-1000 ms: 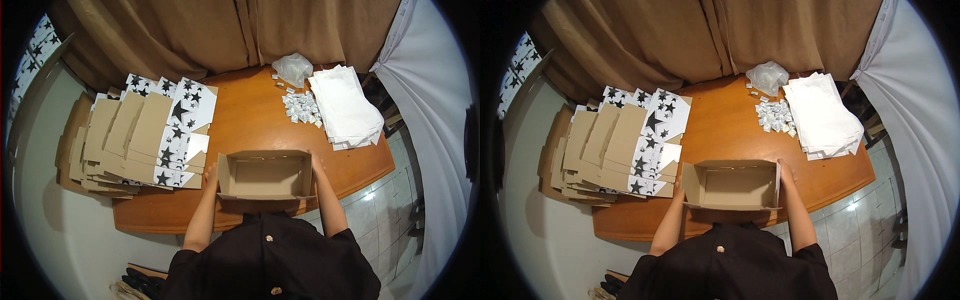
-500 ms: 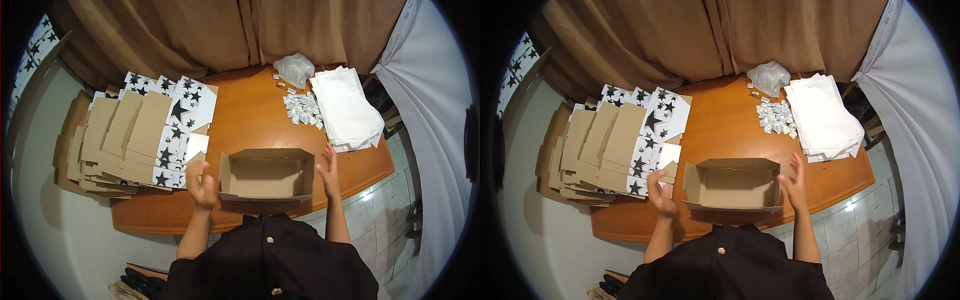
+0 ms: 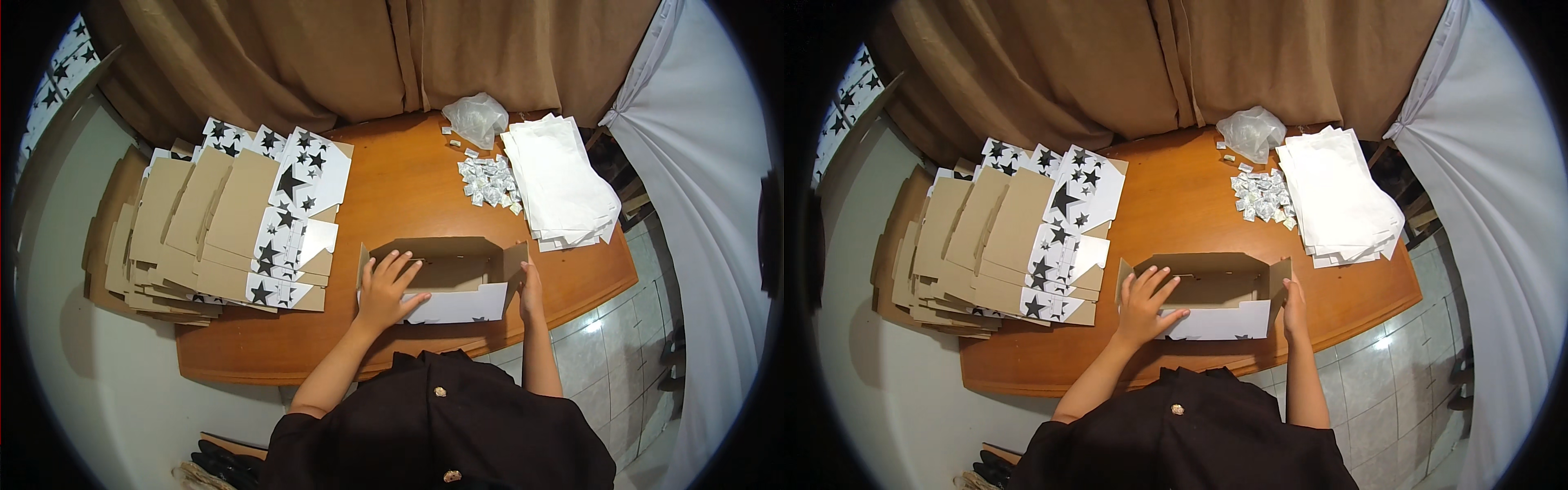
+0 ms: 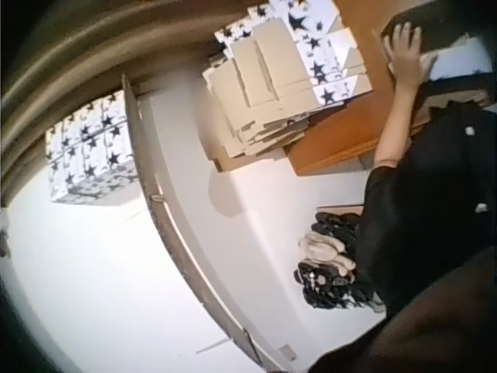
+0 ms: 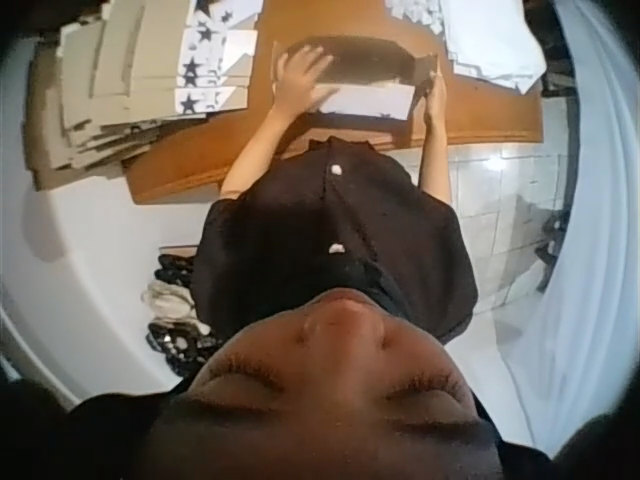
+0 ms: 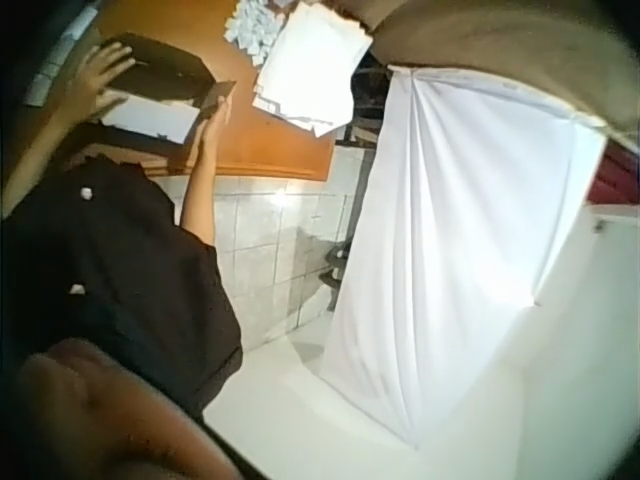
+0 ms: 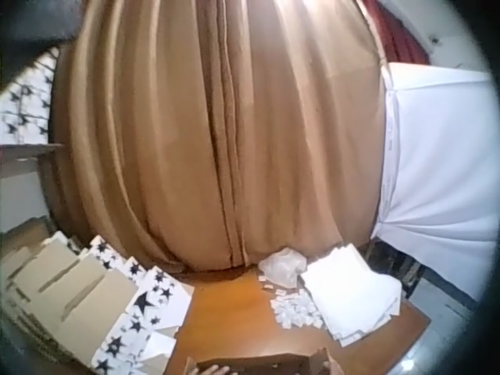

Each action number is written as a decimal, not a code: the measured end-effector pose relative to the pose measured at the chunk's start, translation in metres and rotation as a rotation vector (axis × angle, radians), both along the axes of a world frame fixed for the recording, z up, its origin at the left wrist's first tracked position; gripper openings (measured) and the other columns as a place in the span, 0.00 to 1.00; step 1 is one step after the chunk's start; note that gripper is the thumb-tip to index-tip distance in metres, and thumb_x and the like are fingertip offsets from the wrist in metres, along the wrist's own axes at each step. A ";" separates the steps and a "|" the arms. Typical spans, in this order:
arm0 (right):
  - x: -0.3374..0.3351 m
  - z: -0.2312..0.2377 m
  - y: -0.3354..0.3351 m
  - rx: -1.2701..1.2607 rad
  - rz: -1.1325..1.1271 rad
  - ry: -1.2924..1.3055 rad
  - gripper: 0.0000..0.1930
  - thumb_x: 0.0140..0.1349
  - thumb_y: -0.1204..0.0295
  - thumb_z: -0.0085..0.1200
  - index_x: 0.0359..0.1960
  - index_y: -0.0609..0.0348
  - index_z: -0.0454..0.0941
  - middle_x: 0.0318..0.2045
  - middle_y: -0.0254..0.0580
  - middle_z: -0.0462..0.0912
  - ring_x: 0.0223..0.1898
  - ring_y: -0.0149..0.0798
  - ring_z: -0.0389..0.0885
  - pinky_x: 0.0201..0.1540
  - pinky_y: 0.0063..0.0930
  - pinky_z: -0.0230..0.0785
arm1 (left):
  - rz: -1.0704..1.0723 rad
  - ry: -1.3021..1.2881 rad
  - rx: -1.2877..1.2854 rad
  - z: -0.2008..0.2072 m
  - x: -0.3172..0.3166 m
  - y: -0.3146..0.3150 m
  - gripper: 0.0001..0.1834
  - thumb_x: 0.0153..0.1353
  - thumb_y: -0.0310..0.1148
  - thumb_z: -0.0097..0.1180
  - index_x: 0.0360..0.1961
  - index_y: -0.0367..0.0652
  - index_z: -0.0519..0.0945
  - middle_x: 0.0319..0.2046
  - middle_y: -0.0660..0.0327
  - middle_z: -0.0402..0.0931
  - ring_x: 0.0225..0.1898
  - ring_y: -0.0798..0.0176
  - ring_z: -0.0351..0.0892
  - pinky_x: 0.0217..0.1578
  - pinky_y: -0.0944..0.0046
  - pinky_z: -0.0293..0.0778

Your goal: Folding flat cardboard pieces into shoe boxes with star patterns, inserting tissue paper, and stacking the completed boxes on a shelf.

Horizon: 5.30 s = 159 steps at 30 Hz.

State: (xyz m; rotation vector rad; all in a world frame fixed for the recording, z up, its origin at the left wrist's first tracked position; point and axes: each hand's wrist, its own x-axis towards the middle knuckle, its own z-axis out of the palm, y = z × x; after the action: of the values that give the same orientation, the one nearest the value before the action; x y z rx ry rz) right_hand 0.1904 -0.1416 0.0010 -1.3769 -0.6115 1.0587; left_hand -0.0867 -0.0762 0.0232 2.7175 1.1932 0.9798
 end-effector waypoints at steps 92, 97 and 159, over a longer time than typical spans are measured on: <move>-0.030 -0.049 0.037 0.218 0.079 -0.852 0.15 0.62 0.65 0.47 0.48 0.53 0.74 0.59 0.53 0.63 0.63 0.54 0.53 0.64 0.44 0.43 | 0.224 0.201 -0.192 -0.055 -0.036 -0.011 0.21 0.56 0.38 0.49 0.50 0.43 0.74 0.51 0.61 0.69 0.57 0.59 0.63 0.56 0.33 0.44; -0.036 -0.037 0.036 0.270 -0.063 -0.499 0.14 0.62 0.66 0.48 0.45 0.57 0.76 0.49 0.47 0.70 0.55 0.47 0.61 0.60 0.37 0.49 | 0.210 -0.113 -0.281 -0.045 -0.040 -0.004 0.22 0.57 0.37 0.49 0.52 0.40 0.71 0.51 0.55 0.69 0.55 0.57 0.66 0.57 0.43 0.49; -0.021 -0.078 -0.010 0.231 -0.150 0.058 0.19 0.61 0.70 0.39 0.52 0.65 0.68 0.46 0.41 0.74 0.41 0.27 0.71 0.38 0.15 0.62 | 0.050 -0.635 -0.729 -0.075 -0.061 -0.007 0.47 0.45 0.27 0.68 0.65 0.41 0.55 0.50 0.55 0.60 0.55 0.57 0.66 0.56 0.60 0.63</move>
State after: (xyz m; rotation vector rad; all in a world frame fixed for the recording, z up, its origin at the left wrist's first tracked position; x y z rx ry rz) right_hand 0.1690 -0.1519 -0.0765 -1.1681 -0.5600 0.8759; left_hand -0.1478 -0.0833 -0.0518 1.6586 1.1681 1.0254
